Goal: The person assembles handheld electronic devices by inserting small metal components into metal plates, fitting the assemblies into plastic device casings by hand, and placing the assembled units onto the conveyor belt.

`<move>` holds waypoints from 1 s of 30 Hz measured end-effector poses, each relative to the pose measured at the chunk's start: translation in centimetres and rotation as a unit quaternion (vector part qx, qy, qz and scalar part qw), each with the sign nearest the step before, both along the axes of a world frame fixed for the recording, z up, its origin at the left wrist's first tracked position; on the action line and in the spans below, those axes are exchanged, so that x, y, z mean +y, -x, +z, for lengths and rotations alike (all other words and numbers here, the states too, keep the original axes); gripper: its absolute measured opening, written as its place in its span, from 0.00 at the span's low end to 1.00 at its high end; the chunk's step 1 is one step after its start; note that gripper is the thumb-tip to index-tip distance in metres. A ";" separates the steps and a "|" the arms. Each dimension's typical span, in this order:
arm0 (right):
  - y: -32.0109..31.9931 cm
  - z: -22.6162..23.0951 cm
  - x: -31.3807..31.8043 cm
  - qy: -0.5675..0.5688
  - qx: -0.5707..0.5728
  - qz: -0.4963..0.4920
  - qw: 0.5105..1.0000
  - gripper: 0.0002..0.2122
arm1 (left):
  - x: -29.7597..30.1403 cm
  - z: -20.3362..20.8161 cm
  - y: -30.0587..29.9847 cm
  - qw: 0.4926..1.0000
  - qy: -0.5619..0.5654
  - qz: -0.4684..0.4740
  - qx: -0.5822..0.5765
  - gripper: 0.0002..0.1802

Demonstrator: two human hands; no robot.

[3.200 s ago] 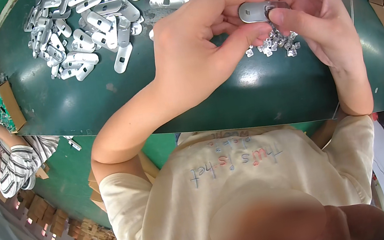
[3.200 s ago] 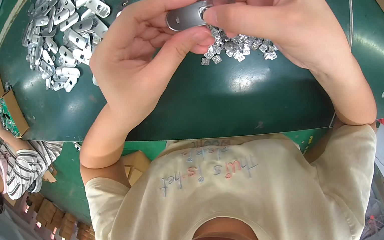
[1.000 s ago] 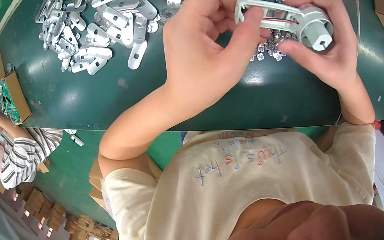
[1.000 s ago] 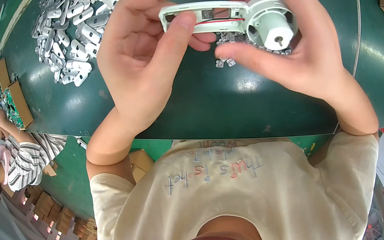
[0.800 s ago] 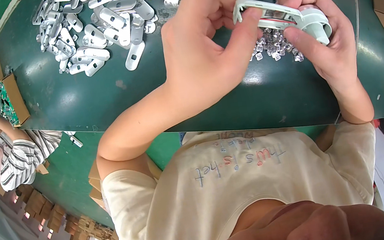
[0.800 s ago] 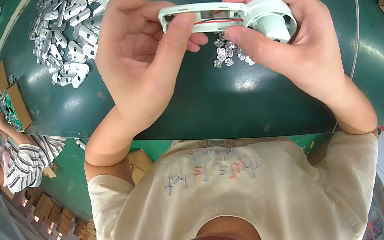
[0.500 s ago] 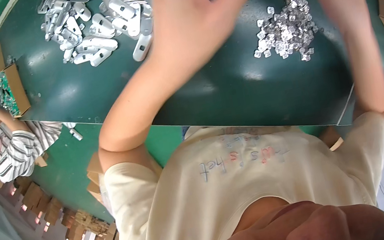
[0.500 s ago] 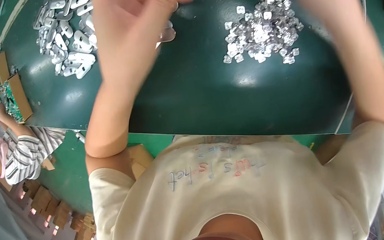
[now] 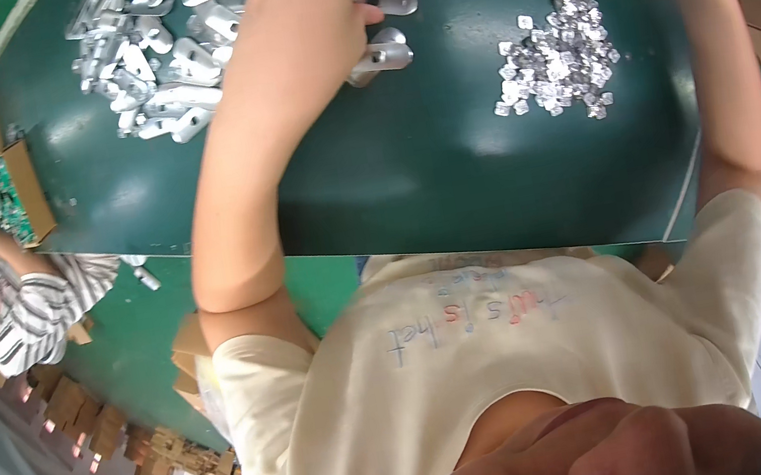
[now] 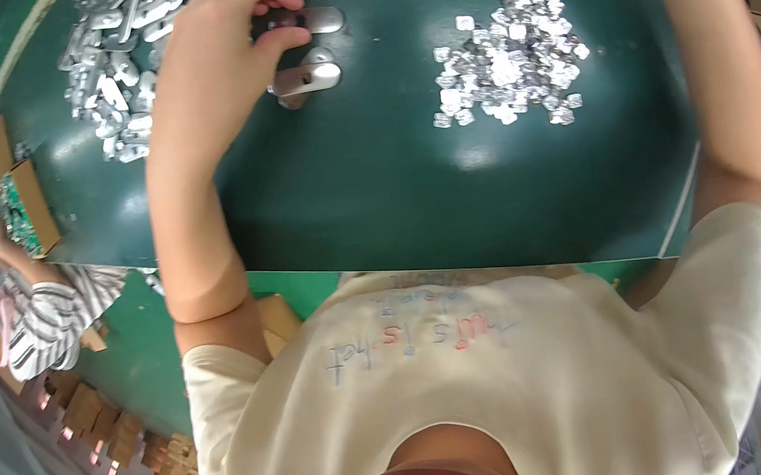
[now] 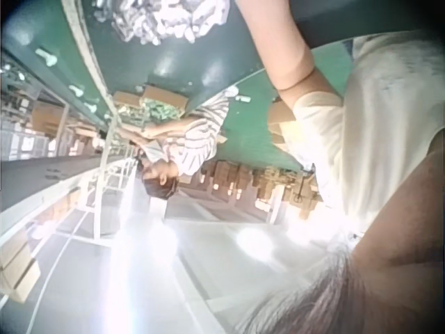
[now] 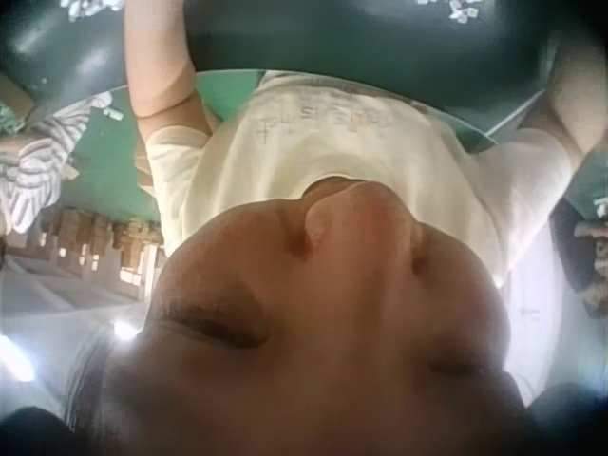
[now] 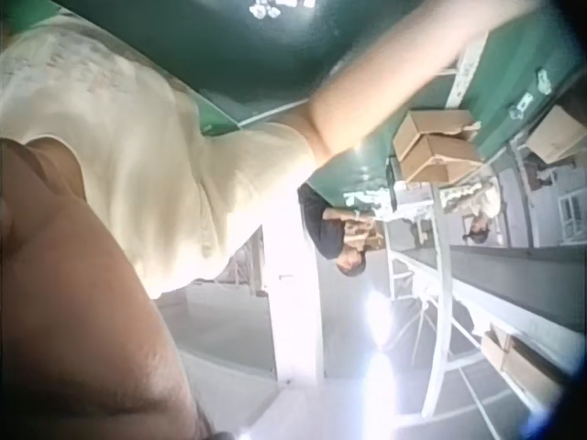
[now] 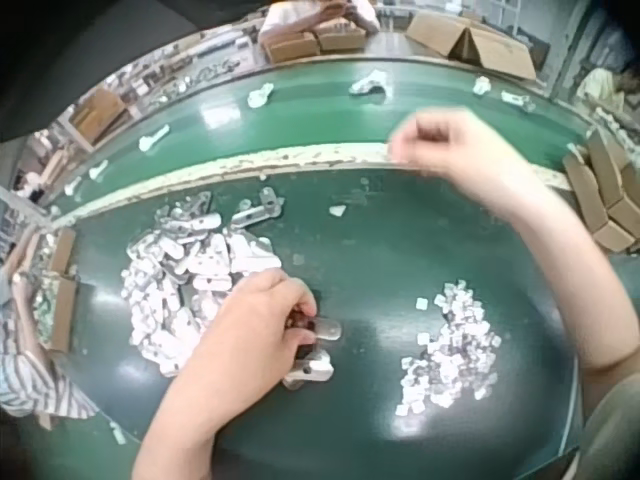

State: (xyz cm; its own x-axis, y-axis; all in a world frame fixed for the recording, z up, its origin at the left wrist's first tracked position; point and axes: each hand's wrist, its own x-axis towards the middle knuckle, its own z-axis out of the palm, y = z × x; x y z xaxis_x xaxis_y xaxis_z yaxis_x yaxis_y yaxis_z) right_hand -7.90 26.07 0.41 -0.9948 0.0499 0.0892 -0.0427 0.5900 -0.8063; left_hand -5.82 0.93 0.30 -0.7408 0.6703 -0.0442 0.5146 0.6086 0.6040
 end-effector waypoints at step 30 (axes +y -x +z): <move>-11.9 -0.7 -2.9 0.323 -0.103 0.014 0.941 0.09 | 3.4 0.1 -3.9 0.789 -0.430 0.158 -0.409 0.18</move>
